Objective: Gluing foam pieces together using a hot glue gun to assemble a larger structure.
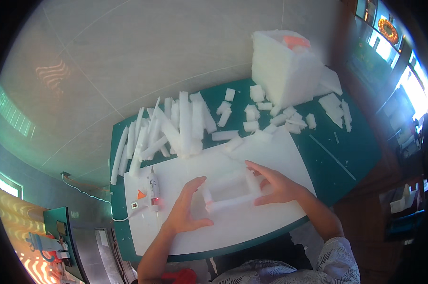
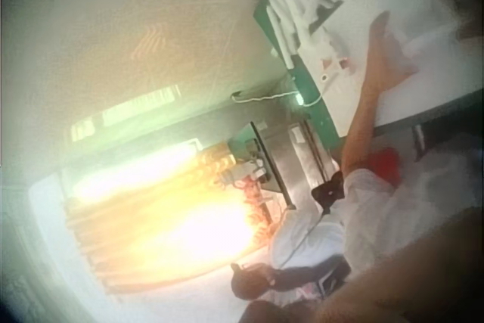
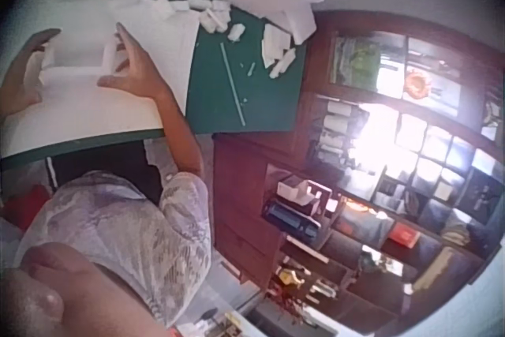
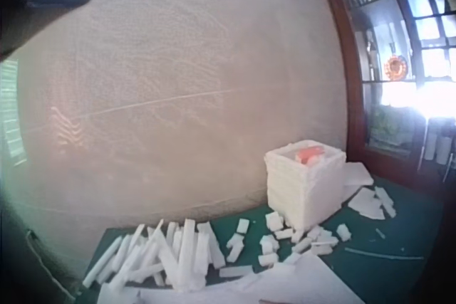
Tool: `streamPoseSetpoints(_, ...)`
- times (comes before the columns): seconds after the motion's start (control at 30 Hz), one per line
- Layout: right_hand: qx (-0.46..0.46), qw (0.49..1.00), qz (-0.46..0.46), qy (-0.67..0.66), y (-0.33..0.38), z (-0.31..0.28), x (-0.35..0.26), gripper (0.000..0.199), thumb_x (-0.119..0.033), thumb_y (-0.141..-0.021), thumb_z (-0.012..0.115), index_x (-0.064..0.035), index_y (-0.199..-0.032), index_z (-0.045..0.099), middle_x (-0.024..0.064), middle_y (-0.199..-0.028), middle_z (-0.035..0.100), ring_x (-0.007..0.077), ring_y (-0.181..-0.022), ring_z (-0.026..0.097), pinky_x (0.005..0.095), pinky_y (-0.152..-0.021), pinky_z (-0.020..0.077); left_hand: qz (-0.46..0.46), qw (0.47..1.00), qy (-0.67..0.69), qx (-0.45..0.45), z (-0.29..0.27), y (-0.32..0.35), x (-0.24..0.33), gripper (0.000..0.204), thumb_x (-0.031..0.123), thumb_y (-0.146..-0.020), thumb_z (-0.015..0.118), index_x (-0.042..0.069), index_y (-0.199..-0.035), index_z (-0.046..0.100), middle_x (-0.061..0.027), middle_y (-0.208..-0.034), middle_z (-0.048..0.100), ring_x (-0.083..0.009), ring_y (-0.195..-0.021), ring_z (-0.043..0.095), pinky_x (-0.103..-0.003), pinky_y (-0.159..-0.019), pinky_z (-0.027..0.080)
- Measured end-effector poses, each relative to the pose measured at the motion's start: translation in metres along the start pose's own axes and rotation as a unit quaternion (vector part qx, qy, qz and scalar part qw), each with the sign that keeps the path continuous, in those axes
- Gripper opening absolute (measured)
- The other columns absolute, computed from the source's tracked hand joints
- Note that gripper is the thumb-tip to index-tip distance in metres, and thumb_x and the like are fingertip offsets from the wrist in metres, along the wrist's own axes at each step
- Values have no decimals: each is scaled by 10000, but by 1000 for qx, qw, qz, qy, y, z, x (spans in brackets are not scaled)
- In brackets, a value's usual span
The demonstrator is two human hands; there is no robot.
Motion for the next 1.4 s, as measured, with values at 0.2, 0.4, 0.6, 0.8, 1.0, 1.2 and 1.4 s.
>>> streamPoseSetpoints(0.2,-43,984,17,-175,7,-8,9,1084,-313,-781,827,-62,-1558,114,207,-1449,383,283,-1285,432,366,-982,466,-8,991,98,88,-12,4,-10,786,419,-803,726,2,-1387,405,-174,-1362,489,-276,-1170,534,-395,-953,417)
streamPoseSetpoints(0.4,-17,993,14,-117,15,-29,-8,1104,-367,-760,831,-71,-1558,128,198,-1456,372,281,-1310,401,386,-1003,451,-14,994,-7,109,-6,3,-5,564,196,-840,706,0,-1315,475,-166,-1214,558,-266,-1053,578,-372,-893,454)
streamPoseSetpoints(0.6,289,942,-169,-30,44,-139,-56,1021,-387,-763,800,-13,-1522,227,134,-1548,285,250,-1388,336,382,-1117,308,-54,990,-90,94,-4,1,-2,224,52,-844,670,26,-1061,621,-146,-993,635,-290,-887,622,-355,-785,494)
streamPoseSetpoints(0.8,541,809,-146,177,16,-265,-138,855,-484,-833,716,-98,-1490,327,205,-1439,440,294,-1296,476,405,-1069,380,32,987,-151,42,10,-1,-2,86,40,-813,678,21,-888,640,-123,-840,633,-315,-787,604,-396,-711,488)
streamPoseSetpoints(1.0,644,692,-49,323,-38,-363,-131,955,-603,-751,738,-58,-1449,379,249,-1322,545,340,-1239,537,388,-1019,425,18,987,-148,52,10,3,-12,66,49,-814,679,23,-865,647,-117,-812,624,-301,-770,603,-393,-687,494)
streamPoseSetpoints(1.2,668,643,-36,372,-56,-390,-120,970,-620,-735,734,-2,-1409,410,266,-1320,545,376,-1224,543,422,-1042,409,45,983,-168,54,12,5,-3,60,32,-814,690,12,-867,671,-112,-800,648,-289,-771,626,-372,-692,521)
streamPoseSetpoints(1.4,600,679,89,413,-65,-425,-67,1031,-720,-737,663,14,-1418,417,255,-1382,509,382,-1281,499,420,-1090,356,54,983,-169,40,18,0,-1,74,55,-824,677,12,-883,665,-113,-836,654,-292,-794,629,-374,-721,522)
Point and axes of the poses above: each hand's wrist, its own y-axis away from the middle knuckle, its own z-axis out of the palm, x = y × z, the point moved 6 cm from there along -y, towards the middle knuckle
